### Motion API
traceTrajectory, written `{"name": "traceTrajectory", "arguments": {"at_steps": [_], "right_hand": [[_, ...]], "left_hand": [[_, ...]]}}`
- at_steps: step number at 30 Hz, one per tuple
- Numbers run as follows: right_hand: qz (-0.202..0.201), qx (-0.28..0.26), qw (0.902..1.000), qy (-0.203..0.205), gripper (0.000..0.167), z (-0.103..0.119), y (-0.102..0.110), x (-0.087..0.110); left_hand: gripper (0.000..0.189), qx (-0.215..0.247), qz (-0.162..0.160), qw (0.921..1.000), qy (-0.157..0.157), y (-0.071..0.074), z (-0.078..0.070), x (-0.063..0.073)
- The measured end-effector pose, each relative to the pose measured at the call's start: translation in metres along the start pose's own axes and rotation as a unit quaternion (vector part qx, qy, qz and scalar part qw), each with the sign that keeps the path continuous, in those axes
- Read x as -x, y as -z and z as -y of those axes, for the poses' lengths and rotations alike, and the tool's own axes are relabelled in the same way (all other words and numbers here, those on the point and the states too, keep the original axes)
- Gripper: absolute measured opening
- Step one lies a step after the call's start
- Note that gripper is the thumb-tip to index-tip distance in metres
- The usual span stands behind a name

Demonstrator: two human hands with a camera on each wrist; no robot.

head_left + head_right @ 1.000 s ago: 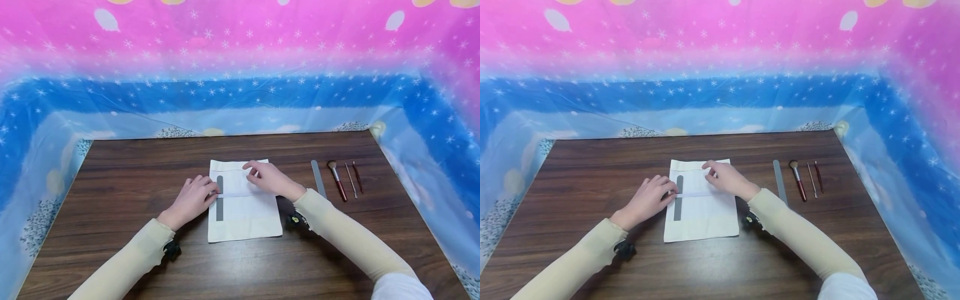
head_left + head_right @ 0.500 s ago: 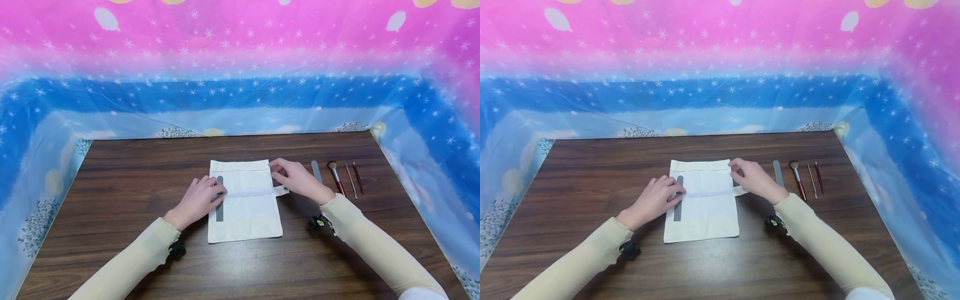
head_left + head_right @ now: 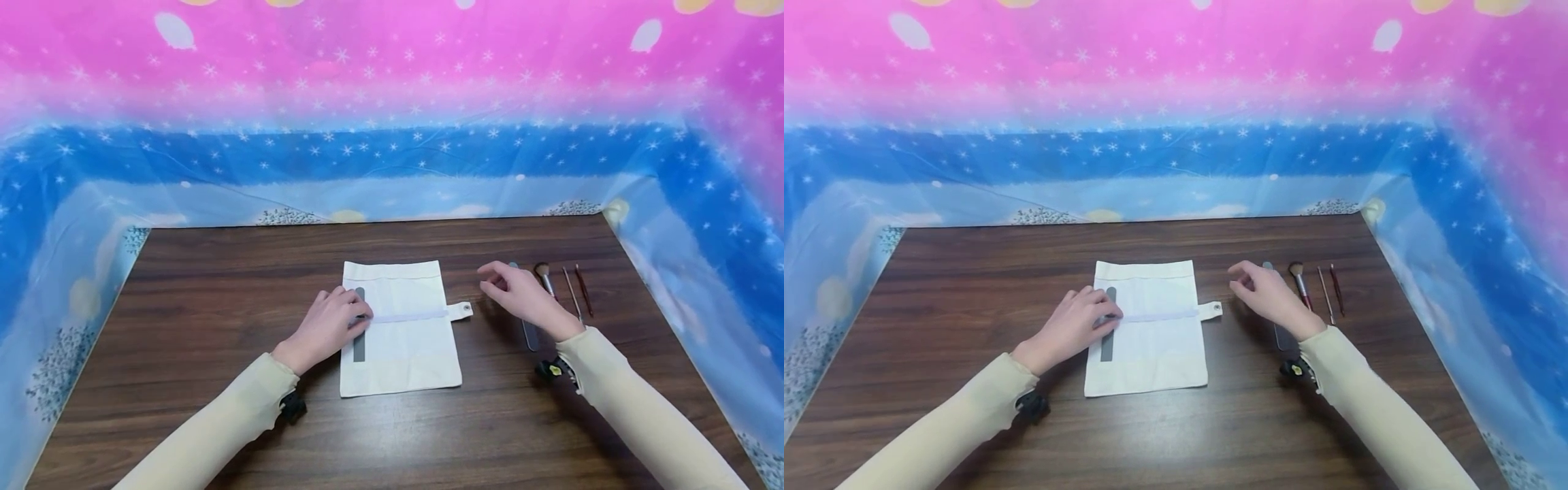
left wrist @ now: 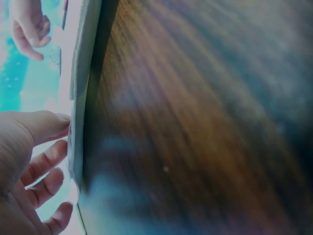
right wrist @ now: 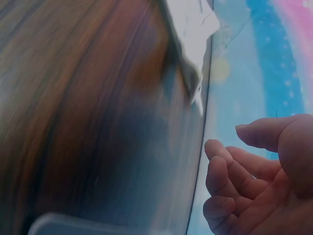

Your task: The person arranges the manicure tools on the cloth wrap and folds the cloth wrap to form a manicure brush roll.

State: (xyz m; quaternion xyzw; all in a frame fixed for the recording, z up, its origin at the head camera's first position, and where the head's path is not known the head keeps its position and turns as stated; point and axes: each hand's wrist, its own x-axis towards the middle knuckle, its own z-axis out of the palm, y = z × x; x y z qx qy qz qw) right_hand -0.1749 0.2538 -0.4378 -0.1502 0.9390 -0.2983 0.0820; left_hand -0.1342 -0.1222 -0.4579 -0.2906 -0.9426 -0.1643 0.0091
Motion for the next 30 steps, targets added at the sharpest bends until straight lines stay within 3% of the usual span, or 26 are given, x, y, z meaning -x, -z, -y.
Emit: {"name": "traceTrajectory", "arguments": {"at_steps": [9,17,30], "right_hand": [[-0.027,0.033,0.9988,-0.025,0.032,-0.028,0.015,0.014],[-0.057,0.053,0.9959,-0.046,0.030,-0.045,0.020,0.016],[-0.066,0.094,0.9886,-0.097,0.034,-0.052,0.017,0.014]], "left_hand": [[0.008,0.001,-0.002,0.9999,-0.014,-0.001,-0.002,-0.003],[0.005,0.007,-0.009,0.9998,-0.014,-0.002,-0.001,-0.005],[0.004,0.011,-0.006,0.9999,-0.011,-0.003,-0.002,-0.007]]}}
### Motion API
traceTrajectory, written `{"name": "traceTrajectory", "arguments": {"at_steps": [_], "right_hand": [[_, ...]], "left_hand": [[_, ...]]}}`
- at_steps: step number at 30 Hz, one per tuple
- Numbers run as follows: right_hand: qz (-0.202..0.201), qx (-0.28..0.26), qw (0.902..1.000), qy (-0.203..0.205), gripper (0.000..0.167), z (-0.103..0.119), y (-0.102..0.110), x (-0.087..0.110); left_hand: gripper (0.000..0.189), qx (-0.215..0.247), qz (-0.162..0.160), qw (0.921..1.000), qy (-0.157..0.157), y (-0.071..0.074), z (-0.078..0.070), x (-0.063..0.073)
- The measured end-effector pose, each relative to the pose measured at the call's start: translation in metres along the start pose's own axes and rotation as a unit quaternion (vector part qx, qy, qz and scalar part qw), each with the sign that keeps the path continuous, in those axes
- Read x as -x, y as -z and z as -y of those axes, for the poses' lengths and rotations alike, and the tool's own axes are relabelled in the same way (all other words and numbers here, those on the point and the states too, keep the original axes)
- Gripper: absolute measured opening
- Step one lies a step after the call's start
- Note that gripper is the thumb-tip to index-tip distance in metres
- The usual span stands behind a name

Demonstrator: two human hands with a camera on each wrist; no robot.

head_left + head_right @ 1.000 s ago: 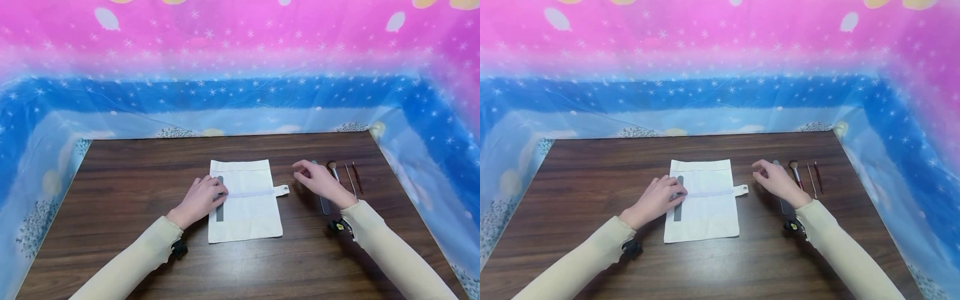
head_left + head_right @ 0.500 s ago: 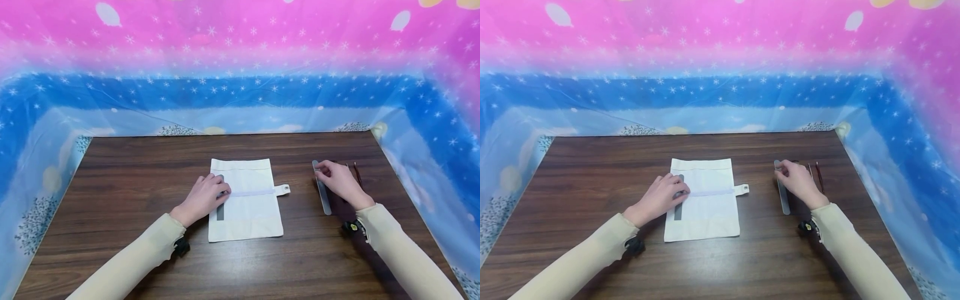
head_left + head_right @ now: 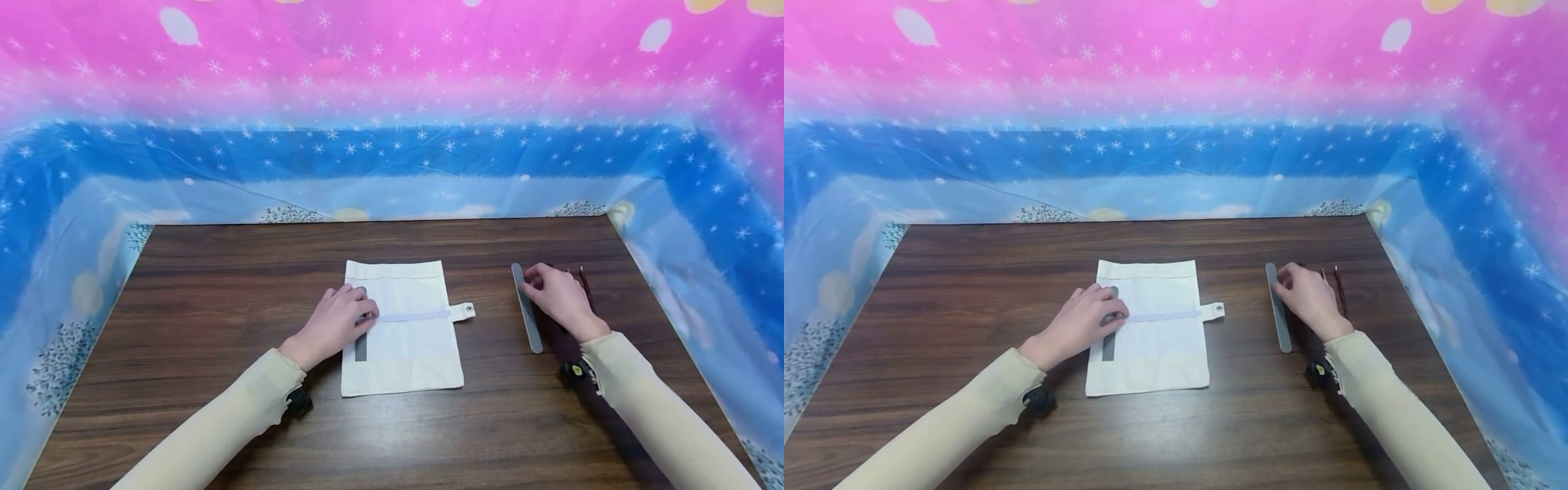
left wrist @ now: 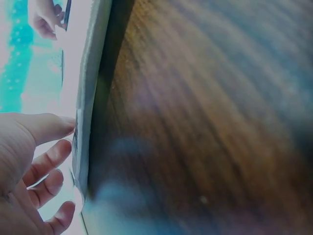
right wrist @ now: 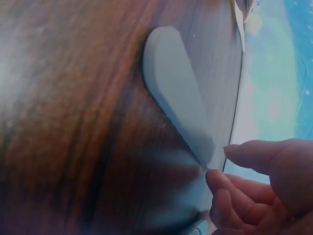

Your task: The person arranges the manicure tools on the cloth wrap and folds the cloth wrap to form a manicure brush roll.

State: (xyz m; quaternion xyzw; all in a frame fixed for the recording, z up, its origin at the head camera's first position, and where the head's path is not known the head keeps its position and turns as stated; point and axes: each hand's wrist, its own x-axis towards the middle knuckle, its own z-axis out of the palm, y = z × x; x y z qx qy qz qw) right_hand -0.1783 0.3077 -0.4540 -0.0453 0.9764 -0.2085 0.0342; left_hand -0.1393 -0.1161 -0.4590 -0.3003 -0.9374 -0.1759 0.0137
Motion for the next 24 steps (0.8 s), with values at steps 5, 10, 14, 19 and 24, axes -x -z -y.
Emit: {"name": "traceTrajectory", "arguments": {"at_steps": [5,10,14,19,24], "right_hand": [[0.006,0.014,0.9997,-0.020,0.037,0.004,0.001,-0.003],[0.010,0.032,0.9990,-0.030,0.035,0.007,0.002,-0.006],[0.010,0.044,0.9983,-0.035,0.034,0.008,0.002,-0.009],[0.020,0.058,0.9969,-0.049,0.034,0.012,0.003,-0.013],[0.033,0.053,0.9949,-0.080,0.032,0.017,0.002,-0.016]], "left_hand": [[0.004,0.001,0.003,1.0000,0.000,0.001,-0.001,-0.001],[0.003,-0.005,0.010,0.9999,0.001,0.002,-0.002,-0.001],[0.003,-0.006,0.011,0.9999,0.002,0.001,-0.003,-0.002],[0.004,-0.008,0.011,0.9999,0.001,0.000,-0.003,-0.002],[0.003,-0.008,0.006,0.9999,0.000,-0.001,-0.002,-0.002]]}}
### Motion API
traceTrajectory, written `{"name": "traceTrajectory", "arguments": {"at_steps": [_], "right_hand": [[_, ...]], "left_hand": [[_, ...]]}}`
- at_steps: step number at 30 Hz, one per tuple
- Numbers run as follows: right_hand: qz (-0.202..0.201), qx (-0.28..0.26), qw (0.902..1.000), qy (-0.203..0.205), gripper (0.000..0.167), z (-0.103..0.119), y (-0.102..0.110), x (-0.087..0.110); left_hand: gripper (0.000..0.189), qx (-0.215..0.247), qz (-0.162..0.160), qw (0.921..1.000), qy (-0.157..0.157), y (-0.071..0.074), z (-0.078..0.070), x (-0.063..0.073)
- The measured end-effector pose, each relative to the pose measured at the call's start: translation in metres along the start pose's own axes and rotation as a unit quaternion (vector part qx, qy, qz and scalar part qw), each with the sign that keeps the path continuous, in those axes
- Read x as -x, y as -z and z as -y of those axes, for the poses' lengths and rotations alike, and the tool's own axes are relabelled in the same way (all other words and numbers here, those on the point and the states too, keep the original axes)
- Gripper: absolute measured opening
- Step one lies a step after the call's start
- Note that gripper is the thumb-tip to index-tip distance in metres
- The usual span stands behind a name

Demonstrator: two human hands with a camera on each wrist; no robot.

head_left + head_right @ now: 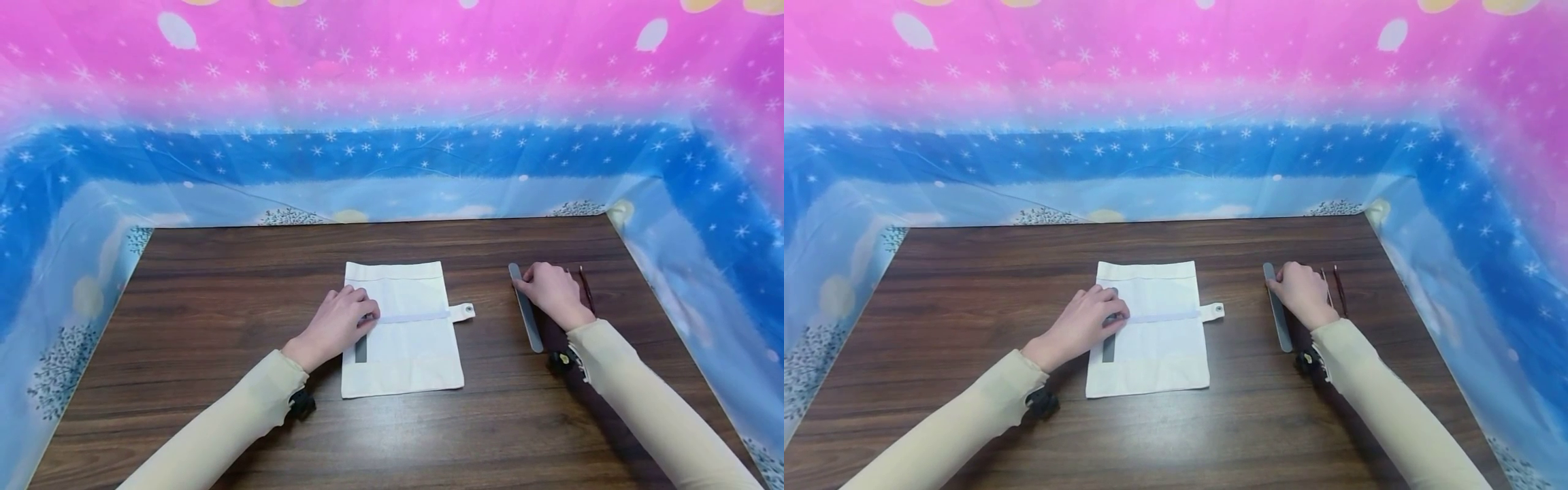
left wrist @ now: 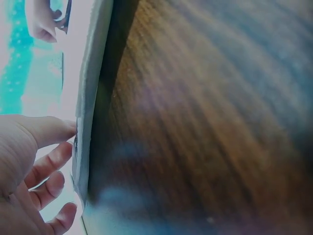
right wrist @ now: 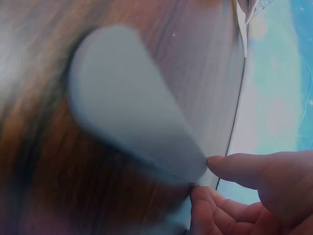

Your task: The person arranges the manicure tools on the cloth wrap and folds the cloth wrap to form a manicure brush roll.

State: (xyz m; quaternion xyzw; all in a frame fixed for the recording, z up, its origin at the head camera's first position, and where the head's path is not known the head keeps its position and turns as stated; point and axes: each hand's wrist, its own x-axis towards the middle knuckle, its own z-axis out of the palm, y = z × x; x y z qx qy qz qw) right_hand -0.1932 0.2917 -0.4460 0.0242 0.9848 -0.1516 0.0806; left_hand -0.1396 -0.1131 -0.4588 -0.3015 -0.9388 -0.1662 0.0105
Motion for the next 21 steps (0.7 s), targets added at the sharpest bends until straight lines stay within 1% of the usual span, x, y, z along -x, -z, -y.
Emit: {"name": "traceTrajectory", "arguments": {"at_steps": [4,13,17,21], "right_hand": [[0.007,-0.010,0.9999,-0.010,0.031,0.0035,-0.0004,-0.0007],[0.001,-0.041,0.9992,0.005,0.030,0.0085,-0.0042,-0.0054],[0.015,-0.059,0.9982,0.001,0.029,0.0090,-0.0052,-0.0068],[0.033,-0.079,0.9963,-0.008,0.031,0.0084,-0.0054,-0.0088]], "left_hand": [[0.002,0.001,-0.001,1.0000,0.000,-0.0006,0.0001,0.0001],[0.003,-0.002,-0.002,1.0000,0.001,-0.0015,0.0004,0.0005],[0.004,-0.003,-0.001,1.0000,0.001,-0.0017,0.0004,0.0010],[0.004,-0.004,-0.002,1.0000,0.001,-0.0015,-0.0003,0.0010]]}}
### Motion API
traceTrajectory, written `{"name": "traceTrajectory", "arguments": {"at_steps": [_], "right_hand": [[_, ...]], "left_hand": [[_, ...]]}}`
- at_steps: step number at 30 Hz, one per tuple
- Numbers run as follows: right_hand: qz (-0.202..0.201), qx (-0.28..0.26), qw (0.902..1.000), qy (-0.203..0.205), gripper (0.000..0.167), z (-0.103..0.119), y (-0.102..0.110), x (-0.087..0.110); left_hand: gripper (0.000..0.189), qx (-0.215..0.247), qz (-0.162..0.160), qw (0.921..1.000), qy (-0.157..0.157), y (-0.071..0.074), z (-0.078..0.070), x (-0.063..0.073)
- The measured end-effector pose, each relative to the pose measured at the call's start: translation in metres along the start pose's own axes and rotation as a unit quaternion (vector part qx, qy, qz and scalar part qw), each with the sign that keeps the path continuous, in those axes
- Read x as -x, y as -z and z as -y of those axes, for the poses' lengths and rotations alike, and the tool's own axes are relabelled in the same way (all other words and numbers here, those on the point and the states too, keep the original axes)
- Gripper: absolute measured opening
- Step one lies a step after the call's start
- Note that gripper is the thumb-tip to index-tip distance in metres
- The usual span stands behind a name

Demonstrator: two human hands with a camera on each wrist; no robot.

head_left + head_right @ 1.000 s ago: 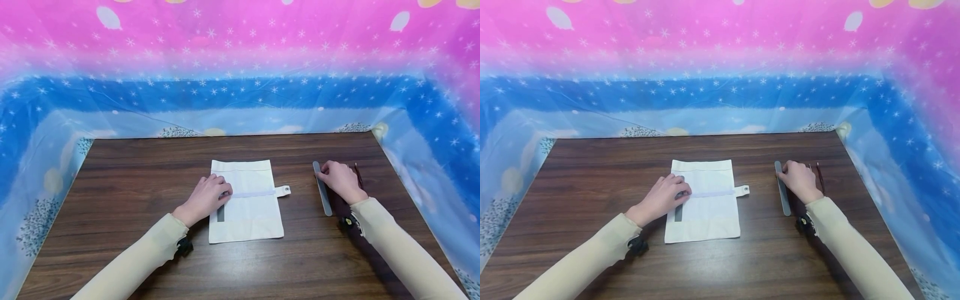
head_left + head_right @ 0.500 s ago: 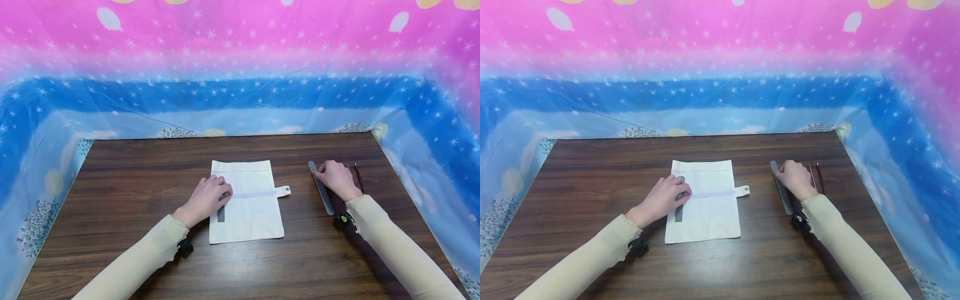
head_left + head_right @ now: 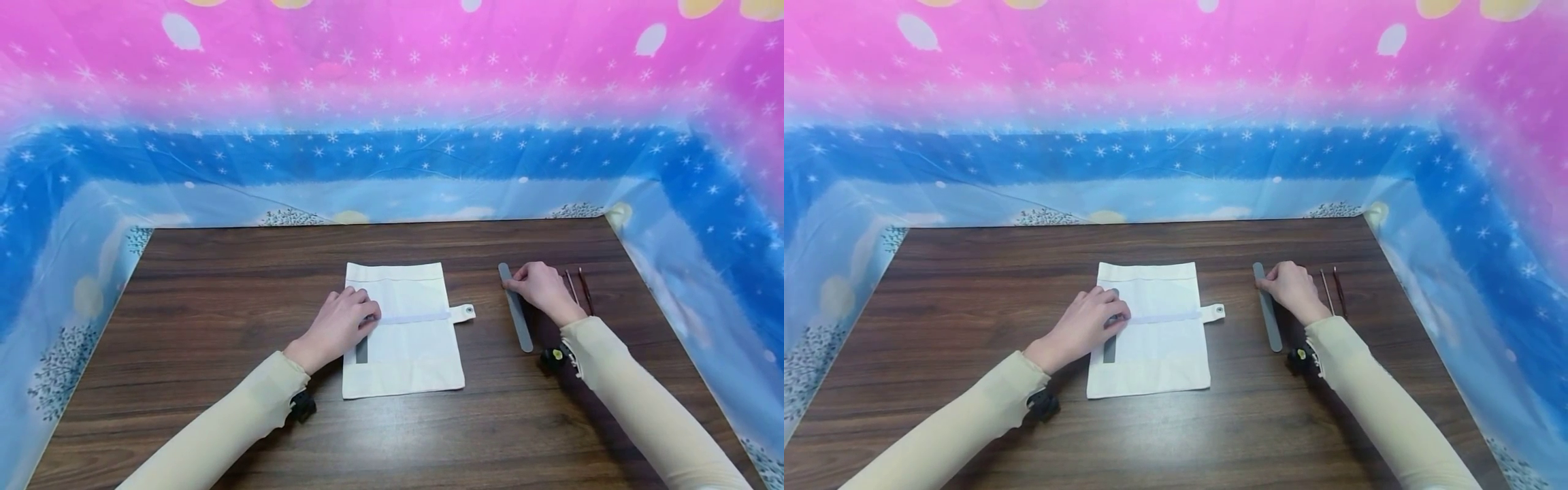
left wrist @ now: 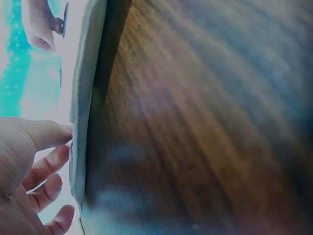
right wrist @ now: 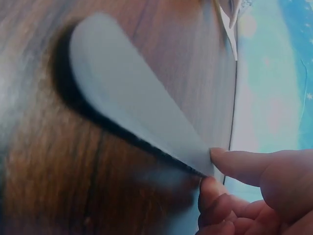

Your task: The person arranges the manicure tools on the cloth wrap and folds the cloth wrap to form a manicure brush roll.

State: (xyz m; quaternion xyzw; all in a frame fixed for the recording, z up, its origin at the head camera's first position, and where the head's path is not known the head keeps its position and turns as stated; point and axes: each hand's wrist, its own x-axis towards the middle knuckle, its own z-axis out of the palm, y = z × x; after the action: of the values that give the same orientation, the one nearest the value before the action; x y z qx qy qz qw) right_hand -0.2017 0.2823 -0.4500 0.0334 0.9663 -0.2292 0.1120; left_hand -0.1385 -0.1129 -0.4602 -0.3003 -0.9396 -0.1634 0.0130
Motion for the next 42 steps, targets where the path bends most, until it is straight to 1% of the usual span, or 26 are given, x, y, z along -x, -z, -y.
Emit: {"name": "traceTrajectory", "arguments": {"at_steps": [4,10,18,22,29,34,39,42], "right_hand": [[0.011,-0.026,0.9996,-0.002,0.034,0.000,0.001,0.000],[0.024,-0.061,0.9979,0.001,0.036,0.002,0.001,-0.001],[0.010,-0.094,0.9956,0.001,0.033,0.009,0.002,-0.003],[0.010,-0.114,0.9934,0.006,0.032,0.017,0.008,-0.001],[0.007,-0.135,0.9900,0.041,0.031,0.036,0.016,0.002],[0.011,-0.146,0.9875,0.058,0.030,0.049,0.014,-0.001],[0.019,-0.145,0.9867,0.072,0.028,0.062,0.008,-0.004],[0.023,-0.154,0.9848,0.078,0.028,0.070,0.006,-0.005]], "left_hand": [[0.002,0.002,-0.004,1.0000,0.000,0.000,-0.001,0.000],[0.006,-0.002,-0.011,0.9999,-0.006,-0.003,0.000,0.000],[0.008,-0.005,-0.010,0.9999,-0.007,-0.003,-0.001,0.000],[0.007,-0.008,-0.012,0.9999,-0.008,-0.003,-0.001,0.000],[0.005,-0.013,-0.012,0.9998,0.002,-0.003,-0.001,0.000],[0.005,-0.017,-0.011,0.9998,-0.001,-0.003,-0.001,0.000],[0.008,-0.017,-0.012,0.9998,-0.006,-0.004,0.000,0.001],[0.010,-0.017,-0.017,0.9997,-0.009,-0.003,-0.001,0.001]]}}
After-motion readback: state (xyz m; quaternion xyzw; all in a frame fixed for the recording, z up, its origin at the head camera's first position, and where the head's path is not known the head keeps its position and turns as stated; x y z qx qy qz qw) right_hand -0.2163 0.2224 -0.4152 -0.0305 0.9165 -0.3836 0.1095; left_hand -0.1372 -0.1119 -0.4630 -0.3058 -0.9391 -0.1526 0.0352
